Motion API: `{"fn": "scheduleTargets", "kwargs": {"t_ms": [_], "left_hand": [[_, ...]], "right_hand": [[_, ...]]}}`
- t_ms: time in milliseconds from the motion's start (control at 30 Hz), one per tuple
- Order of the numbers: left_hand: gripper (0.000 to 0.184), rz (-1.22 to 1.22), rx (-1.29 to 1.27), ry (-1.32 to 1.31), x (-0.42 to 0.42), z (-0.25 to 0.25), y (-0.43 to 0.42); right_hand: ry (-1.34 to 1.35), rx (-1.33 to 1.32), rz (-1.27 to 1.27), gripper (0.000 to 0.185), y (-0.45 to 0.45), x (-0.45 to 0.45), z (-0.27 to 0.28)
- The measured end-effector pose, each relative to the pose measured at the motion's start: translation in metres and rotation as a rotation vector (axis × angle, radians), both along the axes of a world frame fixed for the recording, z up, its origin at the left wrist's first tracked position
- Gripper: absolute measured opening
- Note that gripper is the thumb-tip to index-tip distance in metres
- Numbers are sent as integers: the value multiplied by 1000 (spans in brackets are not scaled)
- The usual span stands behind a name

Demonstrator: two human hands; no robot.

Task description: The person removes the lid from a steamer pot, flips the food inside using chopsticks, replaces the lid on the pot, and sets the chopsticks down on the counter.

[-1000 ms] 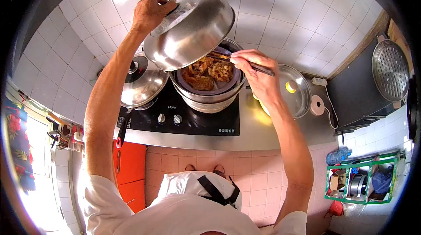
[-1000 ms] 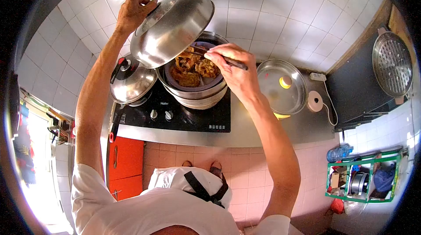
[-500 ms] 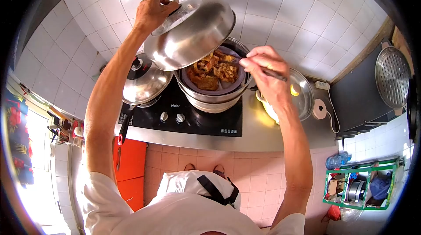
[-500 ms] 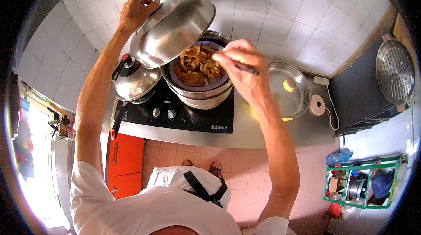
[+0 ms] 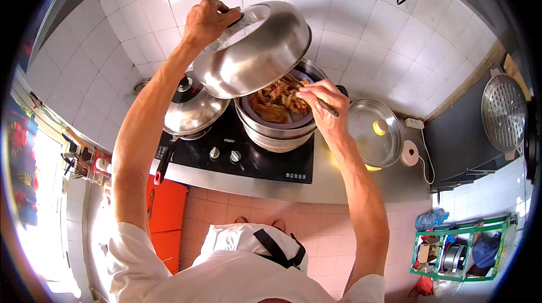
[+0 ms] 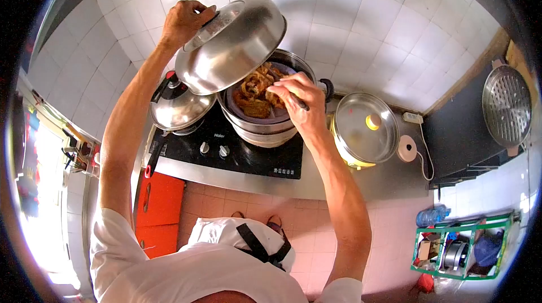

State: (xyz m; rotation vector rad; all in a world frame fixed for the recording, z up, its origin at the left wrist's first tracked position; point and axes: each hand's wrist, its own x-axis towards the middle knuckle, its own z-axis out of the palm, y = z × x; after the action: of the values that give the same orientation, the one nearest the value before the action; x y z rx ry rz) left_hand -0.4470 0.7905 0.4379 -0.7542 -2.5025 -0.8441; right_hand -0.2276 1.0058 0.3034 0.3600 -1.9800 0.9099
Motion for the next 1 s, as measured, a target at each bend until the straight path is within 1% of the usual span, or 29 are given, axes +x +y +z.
{"fn": "scheduleTargets", "kwargs": {"t_ms": [33,67,100,167,233,300,333,367,433,467,533,567,600,633,700,767,833,867,900,967,1000], "left_hand": [[47,4,33,-41,-1,-1,-1],[47,8,37,-40,-2,-1,-3],[47,9,30,-28,-2,-2,-5],[47,10,24,-15,-3,-3,-6],[47,37,7,-14,-4,-4,-6],[47,29,1,11,-7,-3,-8],[47,23,-4,35,-9,-3,-9],[47,21,-5,33,-9,-3,-10],[47,25,13,47,-8,0,-12],[47,26,12,46,-6,1,-13],[47,40,26,-15,0,5,-15],[47,38,23,-10,-1,5,-16],[47,34,19,10,-3,3,-18],[47,30,16,27,1,3,-20],[47,35,25,5,4,4,-23],[48,86,-4,23,-1,1,-30],[49,74,-11,39,-3,1,-39],[50,64,-18,54,-4,1,-43],[50,67,-16,53,-7,1,-47],[51,58,28,24,-11,-1,-54],[51,59,28,23,-11,0,-56]], "right_hand": [[37,-21,-72,8,0,2,-1],[-42,-97,-151,9,-1,6,-1],[-42,-94,-148,9,4,4,-8],[-64,-336,-112,12,17,-2,-29],[-103,-355,-132,14,12,4,-18],[-120,-666,-28,20,4,9,-5],[-107,-642,-14,27,5,10,-2],[-108,-643,-17,27,7,8,2],[-162,-742,-56,33,12,-1,12],[-191,-757,-27,39,14,-8,17],[-232,-728,-37,40,19,-30,16],[-273,-698,-48,41,21,-41,16],[-256,-699,-34,45,17,-49,21],[-252,-701,-33,45,16,-58,21],[-330,-775,-30,46,21,-79,15],[-317,-776,-15,45,27,-93,10],[-345,-769,-29,43,30,-96,16],[-345,-712,-66,41,33,-98,19],[-348,-710,-63,41,33,-94,29],[-451,-612,-210,37,29,-81,54],[-399,-625,-165,36,37,-87,50]]}}
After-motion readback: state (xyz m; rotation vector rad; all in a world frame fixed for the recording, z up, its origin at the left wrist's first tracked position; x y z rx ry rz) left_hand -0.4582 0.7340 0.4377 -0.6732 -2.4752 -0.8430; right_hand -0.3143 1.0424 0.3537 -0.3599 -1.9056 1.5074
